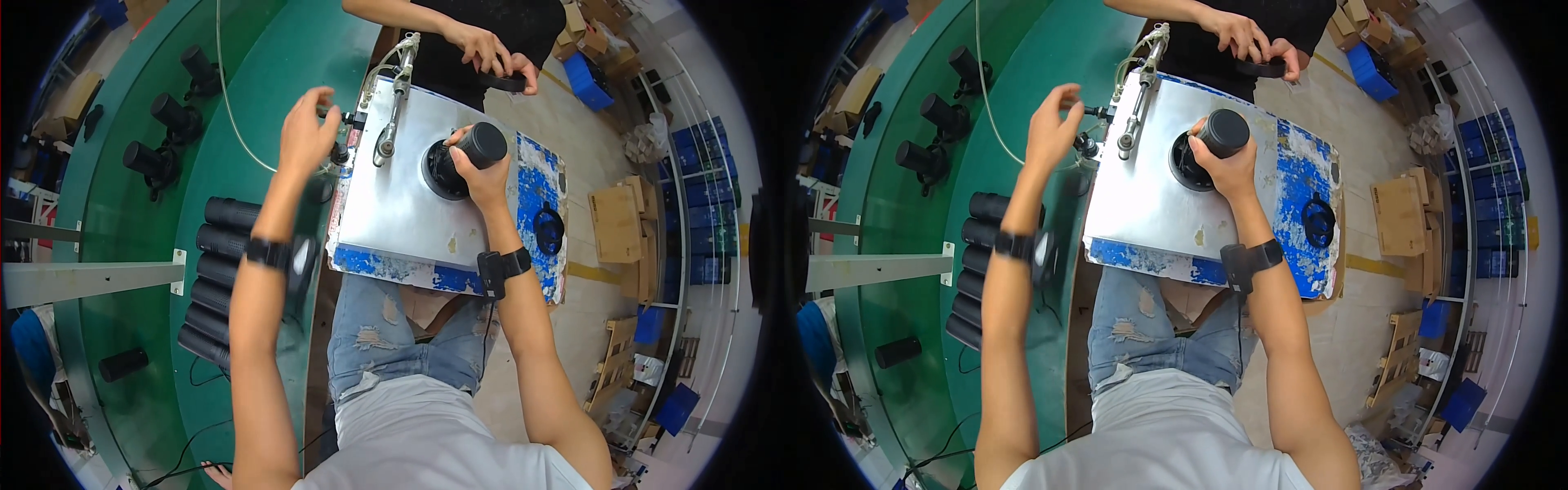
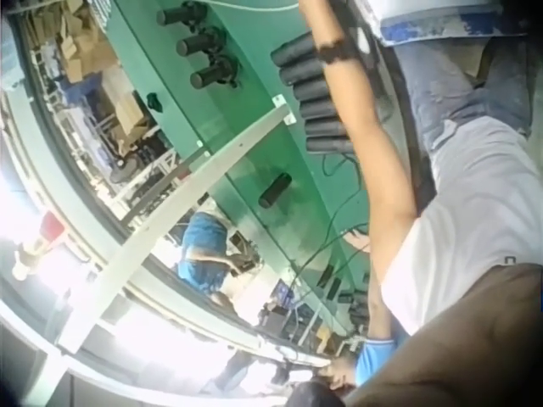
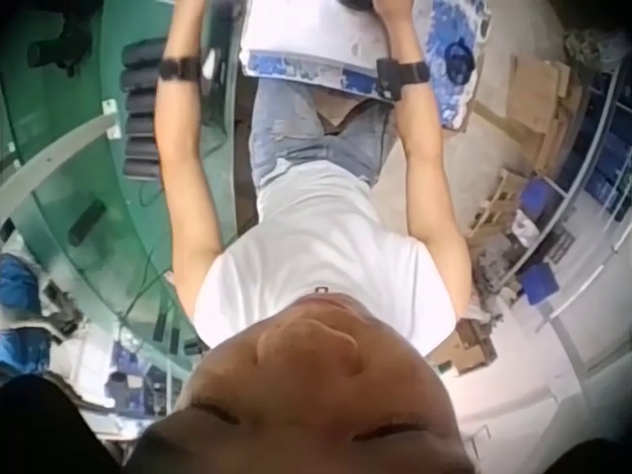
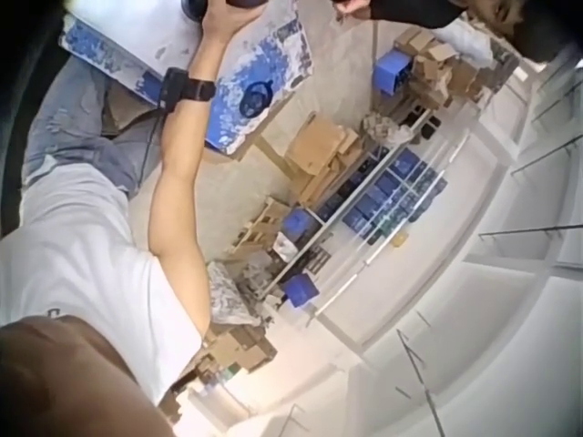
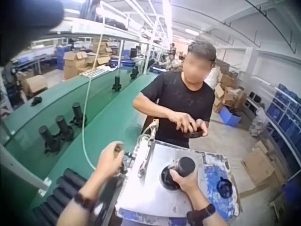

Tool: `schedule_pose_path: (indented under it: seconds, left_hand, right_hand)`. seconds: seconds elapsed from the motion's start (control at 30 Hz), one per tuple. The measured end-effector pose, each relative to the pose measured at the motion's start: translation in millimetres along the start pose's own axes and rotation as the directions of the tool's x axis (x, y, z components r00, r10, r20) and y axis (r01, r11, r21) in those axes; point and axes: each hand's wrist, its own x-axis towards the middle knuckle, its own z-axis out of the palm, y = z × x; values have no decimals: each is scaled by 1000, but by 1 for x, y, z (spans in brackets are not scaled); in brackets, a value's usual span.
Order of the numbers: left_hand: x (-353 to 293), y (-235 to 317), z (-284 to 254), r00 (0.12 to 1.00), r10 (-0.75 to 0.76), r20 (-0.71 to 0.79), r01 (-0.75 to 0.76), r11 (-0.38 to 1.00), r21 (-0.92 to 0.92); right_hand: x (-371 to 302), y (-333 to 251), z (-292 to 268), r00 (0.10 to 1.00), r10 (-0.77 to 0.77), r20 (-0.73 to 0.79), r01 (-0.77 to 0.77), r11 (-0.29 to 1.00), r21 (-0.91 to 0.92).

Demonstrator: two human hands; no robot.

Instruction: The person picks up a microphone body from the conveyor belt, places it into a mounting fixture, and presses it down. They then remove the microphone body, attach it to a shock mount by hand, and place the assembled unit back onto the belt.

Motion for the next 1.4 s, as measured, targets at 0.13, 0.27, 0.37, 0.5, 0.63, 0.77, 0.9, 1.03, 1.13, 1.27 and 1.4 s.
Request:
schedule_pose_path:
  seconds: [0.13,0.27,0.37,0.5,0.63,0.77,0.9,1.03,1.13,1.27,1.4]
  left_hand:
    - [33,-57,24,993,-60,104,9,898,440]
    - [36,-65,27,888,-318,332,167,895,413]
    - [26,-60,31,911,-273,308,153,919,364]
    - [22,-53,23,933,-244,264,152,934,324]
    - [22,-26,6,834,-432,343,292,873,390]
    - [14,-61,0,873,-327,361,276,943,185]
    - [-9,-76,14,949,-207,238,202,978,48]
    - [-51,23,-44,957,-83,-278,57,994,-98]
    - [-101,126,-73,910,367,-194,-369,929,25]
    - [-187,185,-49,908,416,43,-414,909,-52]
    - [-251,151,-60,977,189,94,-182,980,-74]
  right_hand:
    - [2,-5,5,1000,26,4,-26,997,78]
    - [10,-7,-4,988,36,152,-56,991,126]
    - [16,-2,-16,958,27,284,-85,978,192]
    - [17,4,-16,952,12,307,-82,973,217]
    - [12,7,-19,967,30,253,-74,984,165]
    - [13,0,-11,968,10,253,-60,980,189]
    - [8,-11,-14,977,61,204,-82,992,92]
    - [31,-79,-21,876,-249,-414,384,878,285]
    - [7,-185,-13,918,-398,10,387,897,213]
    - [-75,-185,24,918,-235,318,186,967,176]
    - [-151,-163,50,963,26,267,-98,961,260]
